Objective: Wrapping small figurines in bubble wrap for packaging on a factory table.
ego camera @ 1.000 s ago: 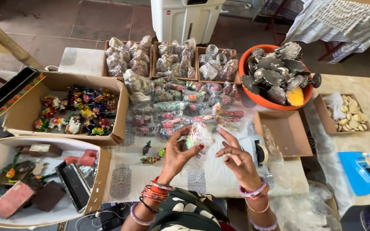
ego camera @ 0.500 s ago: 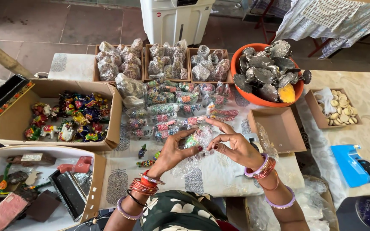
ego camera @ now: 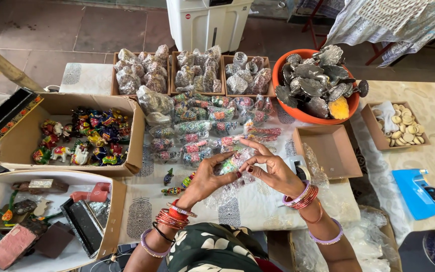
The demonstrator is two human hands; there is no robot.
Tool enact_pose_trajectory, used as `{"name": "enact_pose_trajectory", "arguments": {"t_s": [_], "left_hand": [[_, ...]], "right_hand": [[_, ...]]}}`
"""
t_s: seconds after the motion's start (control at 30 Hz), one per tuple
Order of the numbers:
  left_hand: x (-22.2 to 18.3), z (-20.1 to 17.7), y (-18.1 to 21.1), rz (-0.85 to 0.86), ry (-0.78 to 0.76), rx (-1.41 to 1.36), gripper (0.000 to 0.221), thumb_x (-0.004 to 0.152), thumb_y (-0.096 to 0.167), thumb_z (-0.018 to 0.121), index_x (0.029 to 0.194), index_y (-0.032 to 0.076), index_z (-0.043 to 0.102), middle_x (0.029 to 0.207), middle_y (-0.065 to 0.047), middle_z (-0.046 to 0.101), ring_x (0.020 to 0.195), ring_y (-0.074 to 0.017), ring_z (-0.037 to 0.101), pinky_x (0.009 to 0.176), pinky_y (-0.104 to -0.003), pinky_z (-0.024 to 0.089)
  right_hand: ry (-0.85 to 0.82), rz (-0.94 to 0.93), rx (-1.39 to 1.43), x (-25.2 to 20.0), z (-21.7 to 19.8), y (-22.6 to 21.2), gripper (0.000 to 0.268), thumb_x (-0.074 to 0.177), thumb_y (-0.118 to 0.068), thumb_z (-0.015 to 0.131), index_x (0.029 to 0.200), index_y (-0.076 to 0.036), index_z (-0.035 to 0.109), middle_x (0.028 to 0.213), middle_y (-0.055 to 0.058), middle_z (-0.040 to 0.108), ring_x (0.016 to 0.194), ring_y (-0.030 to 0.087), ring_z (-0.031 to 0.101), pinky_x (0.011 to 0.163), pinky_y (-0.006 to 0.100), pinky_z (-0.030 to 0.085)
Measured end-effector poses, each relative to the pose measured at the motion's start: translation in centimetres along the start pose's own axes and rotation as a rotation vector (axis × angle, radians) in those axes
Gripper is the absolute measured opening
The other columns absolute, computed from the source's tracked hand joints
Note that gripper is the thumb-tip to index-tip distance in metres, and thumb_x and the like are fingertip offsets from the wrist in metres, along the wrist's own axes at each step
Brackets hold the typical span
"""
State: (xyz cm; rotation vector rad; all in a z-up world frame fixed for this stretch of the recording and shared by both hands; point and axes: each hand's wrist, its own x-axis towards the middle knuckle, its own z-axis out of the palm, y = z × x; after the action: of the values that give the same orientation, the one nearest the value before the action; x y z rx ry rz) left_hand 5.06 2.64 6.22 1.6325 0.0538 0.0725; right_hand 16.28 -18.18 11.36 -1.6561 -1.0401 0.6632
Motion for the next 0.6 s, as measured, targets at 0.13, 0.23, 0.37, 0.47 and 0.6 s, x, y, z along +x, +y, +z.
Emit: {"name": "enact_pose_trajectory", "arguments": {"t_s": [0.13, 0.23, 0.37, 0.47, 0.6], "left_hand": [[-0.1, 0.1, 0.2, 0.002, -0.001, 0.027, 0.075, 0.077, 0.031, 0.082, 0.140, -0.001, 0.059, 0.135, -0.019, 0.067, 0.122, -0.0224, 0.064, 0.105, -0.036, 0.049], [-0.2, 0.1, 0.8, -0.004, -0.018, 0.041, 0.075, 0.077, 0.031, 0.081, 0.141, 0.000, 0.059, 0.136, -0.018, 0.066, 0.123, -0.0226, 0.064, 0.105, -0.036, 0.049], [-0.5, 0.2, 1.8, -0.002, -0.049, 0.072, 0.074, 0.077, 0.030, 0.080, 0.142, 0.002, 0.058, 0.135, -0.015, 0.066, 0.121, -0.0227, 0.065, 0.103, -0.036, 0.050], [-0.7, 0.2, 2.2, 0.008, -0.073, 0.102, 0.075, 0.076, 0.029, 0.080, 0.142, 0.002, 0.057, 0.133, -0.016, 0.067, 0.120, -0.0238, 0.065, 0.103, -0.036, 0.050], [-1.0, 0.4, 2.4, 0.031, -0.075, 0.159, 0.076, 0.074, 0.027, 0.080, 0.142, 0.001, 0.057, 0.133, -0.017, 0.066, 0.121, -0.0253, 0.066, 0.104, -0.036, 0.049]], "right_hand": [[0.019, -0.081, -0.074, -0.1, 0.1, 0.3, 0.012, 0.092, -0.018, 0.074, 0.101, -0.010, 0.076, 0.167, 0.013, 0.034, 0.157, 0.029, 0.027, 0.122, 0.047, 0.027], [0.043, -0.105, -0.165, -0.1, 0.3, -0.3, 0.012, 0.088, -0.015, 0.077, 0.099, -0.013, 0.076, 0.166, 0.013, 0.035, 0.155, 0.031, 0.030, 0.123, 0.048, 0.026], [0.077, -0.177, -0.383, -0.2, 0.3, -1.6, 0.015, 0.083, -0.013, 0.081, 0.096, -0.017, 0.077, 0.163, 0.011, 0.039, 0.152, 0.033, 0.033, 0.122, 0.049, 0.028], [0.088, -0.231, -0.502, -0.2, 0.3, -1.5, 0.020, 0.079, -0.014, 0.083, 0.096, -0.021, 0.078, 0.160, 0.011, 0.041, 0.149, 0.033, 0.036, 0.121, 0.048, 0.030], [0.086, -0.254, -0.574, -0.6, 0.2, -1.1, 0.023, 0.076, -0.017, 0.085, 0.097, -0.025, 0.079, 0.158, 0.009, 0.043, 0.147, 0.032, 0.040, 0.120, 0.048, 0.032]]}}
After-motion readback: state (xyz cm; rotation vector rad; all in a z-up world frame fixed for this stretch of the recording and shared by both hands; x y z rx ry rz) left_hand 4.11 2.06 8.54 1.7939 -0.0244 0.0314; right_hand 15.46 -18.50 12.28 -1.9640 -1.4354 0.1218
